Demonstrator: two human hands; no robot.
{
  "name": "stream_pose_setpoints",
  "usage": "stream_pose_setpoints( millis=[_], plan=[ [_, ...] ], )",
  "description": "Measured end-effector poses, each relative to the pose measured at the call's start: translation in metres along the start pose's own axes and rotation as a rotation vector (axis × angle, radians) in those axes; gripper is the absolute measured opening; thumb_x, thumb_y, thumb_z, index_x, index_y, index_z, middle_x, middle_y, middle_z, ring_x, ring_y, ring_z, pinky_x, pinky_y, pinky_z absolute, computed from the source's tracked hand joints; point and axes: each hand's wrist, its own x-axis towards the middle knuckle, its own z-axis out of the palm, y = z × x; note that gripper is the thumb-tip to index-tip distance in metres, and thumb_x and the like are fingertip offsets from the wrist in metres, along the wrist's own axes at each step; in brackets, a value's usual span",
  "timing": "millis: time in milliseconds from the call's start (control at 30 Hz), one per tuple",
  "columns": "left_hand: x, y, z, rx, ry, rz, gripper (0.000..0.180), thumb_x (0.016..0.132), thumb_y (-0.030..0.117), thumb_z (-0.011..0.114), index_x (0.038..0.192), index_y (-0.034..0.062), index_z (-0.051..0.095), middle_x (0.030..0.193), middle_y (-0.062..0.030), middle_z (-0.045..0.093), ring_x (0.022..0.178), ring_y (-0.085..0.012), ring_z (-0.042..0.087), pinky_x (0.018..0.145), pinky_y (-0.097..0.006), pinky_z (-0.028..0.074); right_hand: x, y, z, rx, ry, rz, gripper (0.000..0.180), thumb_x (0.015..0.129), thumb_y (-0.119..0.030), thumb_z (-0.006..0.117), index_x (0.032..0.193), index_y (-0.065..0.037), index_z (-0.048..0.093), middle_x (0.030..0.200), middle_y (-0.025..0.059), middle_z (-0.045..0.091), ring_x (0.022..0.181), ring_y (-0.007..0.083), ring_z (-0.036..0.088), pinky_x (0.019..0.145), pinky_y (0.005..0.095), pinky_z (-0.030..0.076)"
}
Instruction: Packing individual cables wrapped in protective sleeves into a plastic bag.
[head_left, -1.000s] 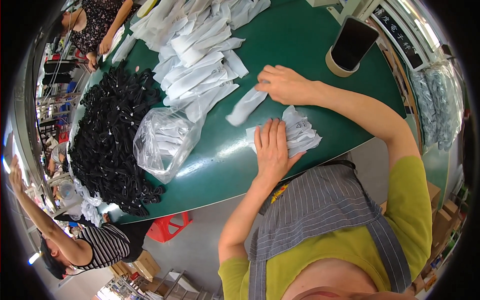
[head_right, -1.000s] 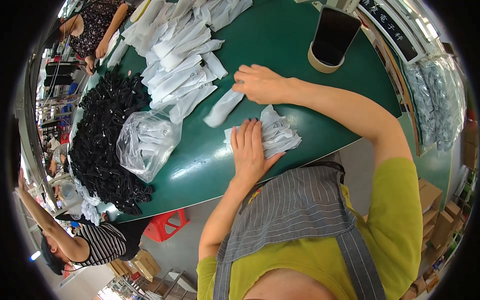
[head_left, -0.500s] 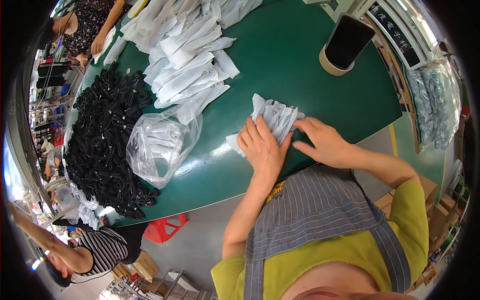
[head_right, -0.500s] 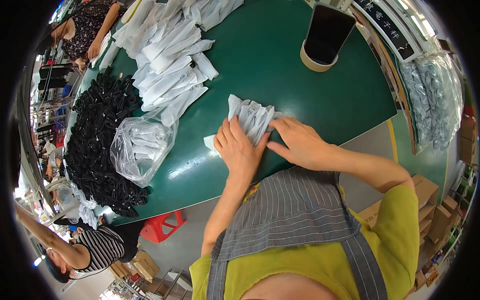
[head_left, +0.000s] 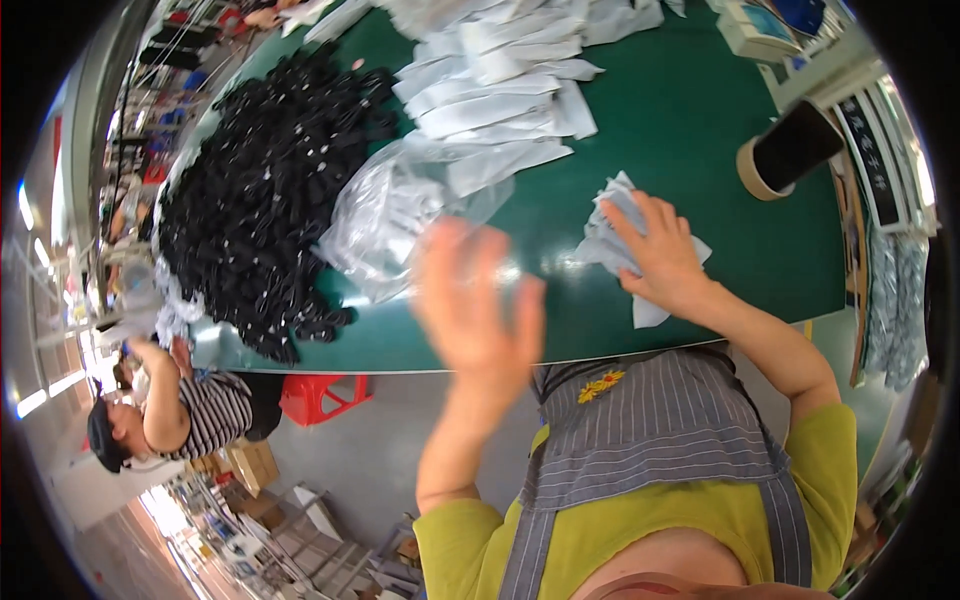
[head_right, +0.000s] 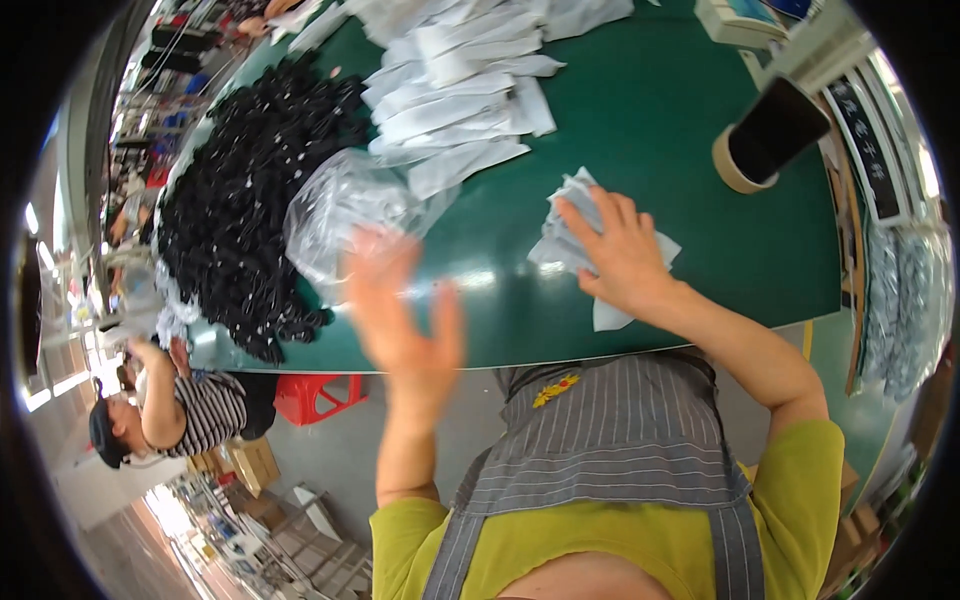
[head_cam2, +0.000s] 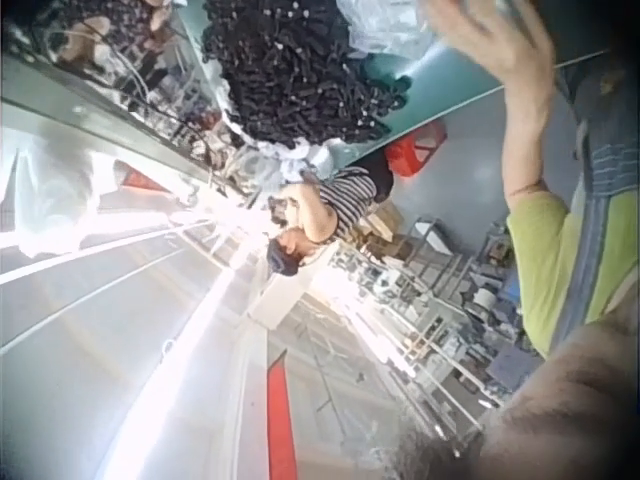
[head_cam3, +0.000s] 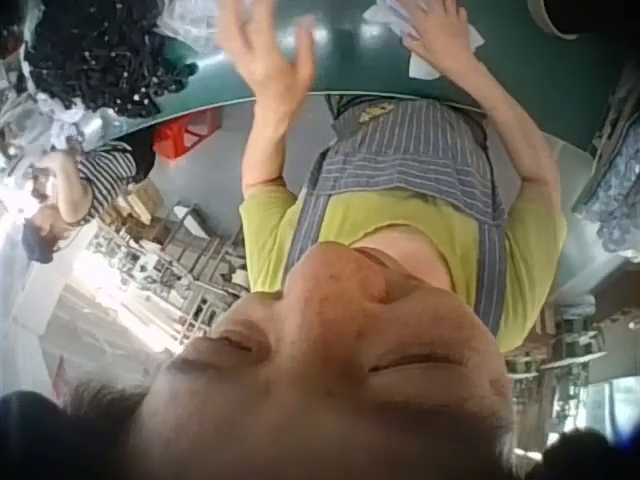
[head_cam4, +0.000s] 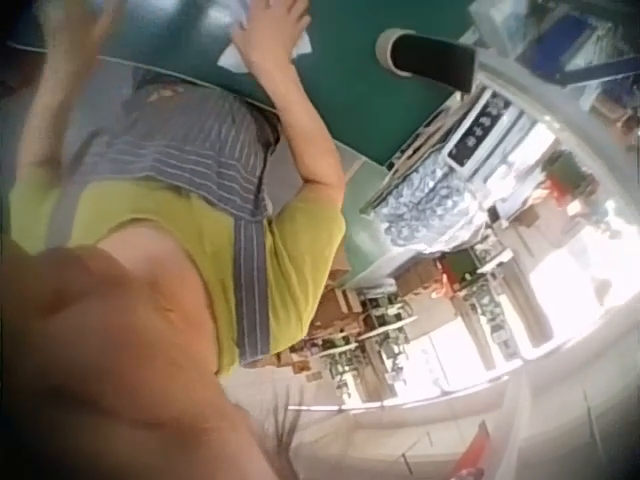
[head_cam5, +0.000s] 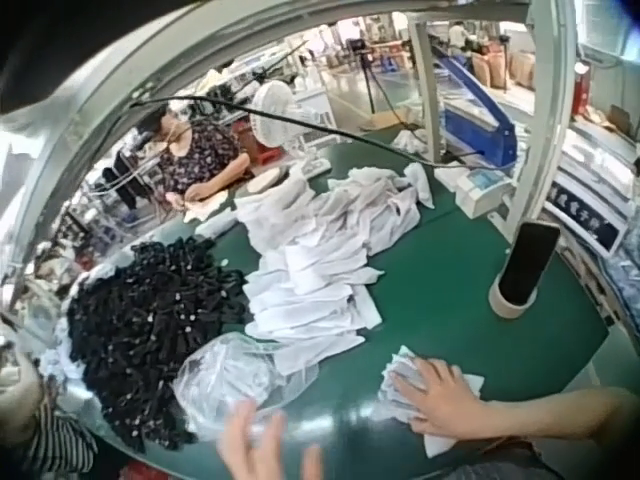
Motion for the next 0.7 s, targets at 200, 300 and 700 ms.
stream_pose_setpoints(
  millis=[200, 300, 700],
  plan=[
    [0.029, -0.108, -0.043, 0.463, 0.017, -0.461, 0.049, 0.087, 0.024, 0.068, 0.127, 0.0011, 0.054, 0.124, -0.0200, 0.056, 0.112, -0.0345, 0.055, 0.086, -0.045, 0.046, 0.015, 0.000, -0.009, 0.072, -0.029, -0.100, 0.084, 0.070, -0.018, 0.071, 0.147, -0.015, 0.036, 0.138, 0.0225, 0.036, 0.124, 0.0386, 0.038, 0.095, 0.0466, 0.039],
    [-0.008, -0.116, -0.036, 0.258, 0.038, -0.403, 0.021, 0.092, 0.013, 0.061, 0.108, -0.0014, 0.061, 0.087, -0.0101, 0.064, 0.072, -0.0200, 0.059, 0.060, -0.033, 0.046, 0.033, -0.034, -0.062, 0.597, -0.332, -0.089, 0.081, 0.073, -0.022, 0.068, 0.147, -0.013, 0.035, 0.137, 0.0233, 0.037, 0.124, 0.0385, 0.040, 0.100, 0.0437, 0.039],
    [-0.068, -0.049, -0.016, -0.286, 0.352, 0.038, 0.023, 0.076, -0.009, 0.065, 0.098, -0.0044, 0.062, 0.062, -0.0101, 0.054, 0.048, -0.0239, 0.052, 0.045, -0.032, 0.040, 0.166, -0.201, 0.044, 0.689, -0.669, -0.532, 0.092, 0.073, -0.039, 0.070, 0.147, -0.003, 0.031, 0.125, 0.0322, 0.049, 0.117, 0.0428, 0.049, 0.099, 0.0478, 0.041]
  ],
)
